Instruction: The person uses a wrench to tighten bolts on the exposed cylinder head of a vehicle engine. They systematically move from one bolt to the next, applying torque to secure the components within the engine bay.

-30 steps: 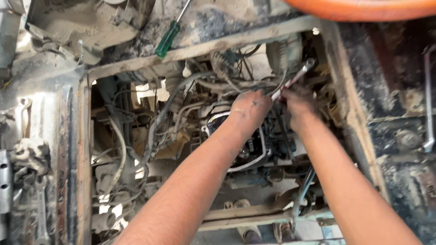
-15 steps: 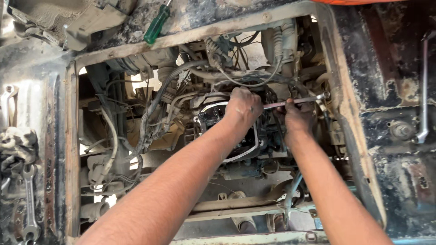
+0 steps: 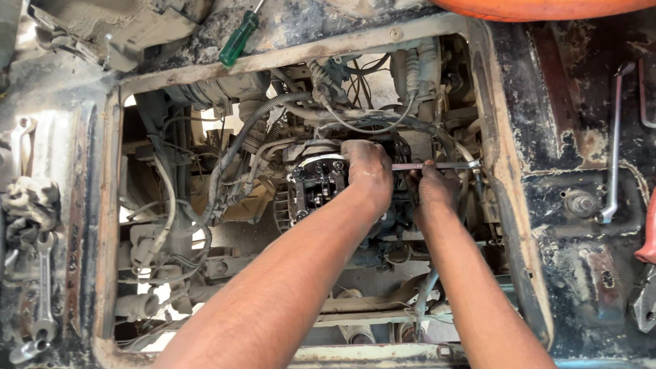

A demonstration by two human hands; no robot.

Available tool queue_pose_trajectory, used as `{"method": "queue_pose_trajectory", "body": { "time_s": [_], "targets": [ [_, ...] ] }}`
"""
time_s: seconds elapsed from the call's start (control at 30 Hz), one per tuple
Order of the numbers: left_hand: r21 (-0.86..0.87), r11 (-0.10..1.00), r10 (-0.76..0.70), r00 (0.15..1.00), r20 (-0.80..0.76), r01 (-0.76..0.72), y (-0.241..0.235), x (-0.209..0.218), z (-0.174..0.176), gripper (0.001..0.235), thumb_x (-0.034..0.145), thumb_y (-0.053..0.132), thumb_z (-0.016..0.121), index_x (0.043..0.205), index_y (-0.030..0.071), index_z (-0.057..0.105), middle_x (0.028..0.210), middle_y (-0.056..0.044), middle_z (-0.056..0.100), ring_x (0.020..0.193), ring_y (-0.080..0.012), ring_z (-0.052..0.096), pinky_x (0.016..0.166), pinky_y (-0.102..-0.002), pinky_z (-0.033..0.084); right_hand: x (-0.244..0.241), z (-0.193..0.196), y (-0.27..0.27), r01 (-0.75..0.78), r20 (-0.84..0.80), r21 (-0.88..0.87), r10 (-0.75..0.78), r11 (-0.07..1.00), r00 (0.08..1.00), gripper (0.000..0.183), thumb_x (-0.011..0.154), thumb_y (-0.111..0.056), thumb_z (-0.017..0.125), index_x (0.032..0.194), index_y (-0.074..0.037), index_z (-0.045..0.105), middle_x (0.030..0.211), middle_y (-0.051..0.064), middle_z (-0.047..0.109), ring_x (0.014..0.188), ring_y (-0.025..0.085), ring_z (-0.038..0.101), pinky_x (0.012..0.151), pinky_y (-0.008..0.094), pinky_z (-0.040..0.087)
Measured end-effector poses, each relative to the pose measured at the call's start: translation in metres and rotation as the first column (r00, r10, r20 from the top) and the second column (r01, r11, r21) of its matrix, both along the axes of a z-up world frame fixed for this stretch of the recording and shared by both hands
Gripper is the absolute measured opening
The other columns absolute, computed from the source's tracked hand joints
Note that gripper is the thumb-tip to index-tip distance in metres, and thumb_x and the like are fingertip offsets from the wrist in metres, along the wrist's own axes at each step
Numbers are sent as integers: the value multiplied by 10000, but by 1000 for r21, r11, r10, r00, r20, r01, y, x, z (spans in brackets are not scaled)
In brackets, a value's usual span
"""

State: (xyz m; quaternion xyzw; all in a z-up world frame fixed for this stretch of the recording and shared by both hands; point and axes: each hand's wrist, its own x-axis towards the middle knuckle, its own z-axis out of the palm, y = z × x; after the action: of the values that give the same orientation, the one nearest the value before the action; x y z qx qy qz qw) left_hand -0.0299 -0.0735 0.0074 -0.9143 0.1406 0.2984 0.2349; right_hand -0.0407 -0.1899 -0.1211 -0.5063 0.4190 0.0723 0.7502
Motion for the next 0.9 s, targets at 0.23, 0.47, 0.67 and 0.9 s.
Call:
{"method": "queue_pose_trajectory", "body": {
  "time_s": [0.23, 0.47, 0.67, 0.9],
  "targets": [
    [-103, 952, 295, 954, 49, -289, -5, 13, -22, 147, 862, 231, 711, 979, 196, 792, 809, 89, 632, 716, -110, 593, 523, -299, 324, 7, -13, -7, 0, -50, 114, 6, 994, 999, 166, 1023, -208, 653, 1080, -52, 646, 850, 13, 660, 726, 99, 648, 635, 240, 584],
    [-484, 869, 275, 913, 300, -102, 47, 7, -40, 141, 888, 97, 654, 916, 144, 784, 949, -91, 759, 926, -265, 757, 745, -397, 585, 7, -34, -8, 21, 60, 164, -31, 986, 998, 99, 972, -56, 627, 1069, -38, 616, 913, 69, 704, 757, 166, 689, 697, 296, 651],
    [-677, 734, 297, 920, 256, -48, 56, 5, -54, 169, 858, 50, 614, 927, 71, 766, 1021, -173, 734, 959, -359, 727, 813, -456, 598, 6, -39, -10, 29, 79, 115, -38, 993, 996, 65, 1016, -96, 613, 1077, -75, 624, 986, 81, 724, 796, 157, 693, 721, 287, 634],
    [-670, 706, 422, 897, 134, -232, 65, 33, -42, 226, 868, 105, 682, 1080, 40, 726, 1205, -230, 675, 1154, -370, 648, 997, -436, 514, -23, 16, -6, 279, -194, 333, -224, 901, 955, 135, 1022, -114, 569, 1090, -13, 629, 1062, 120, 704, 935, 220, 715, 895, 325, 650]
  ]
}}
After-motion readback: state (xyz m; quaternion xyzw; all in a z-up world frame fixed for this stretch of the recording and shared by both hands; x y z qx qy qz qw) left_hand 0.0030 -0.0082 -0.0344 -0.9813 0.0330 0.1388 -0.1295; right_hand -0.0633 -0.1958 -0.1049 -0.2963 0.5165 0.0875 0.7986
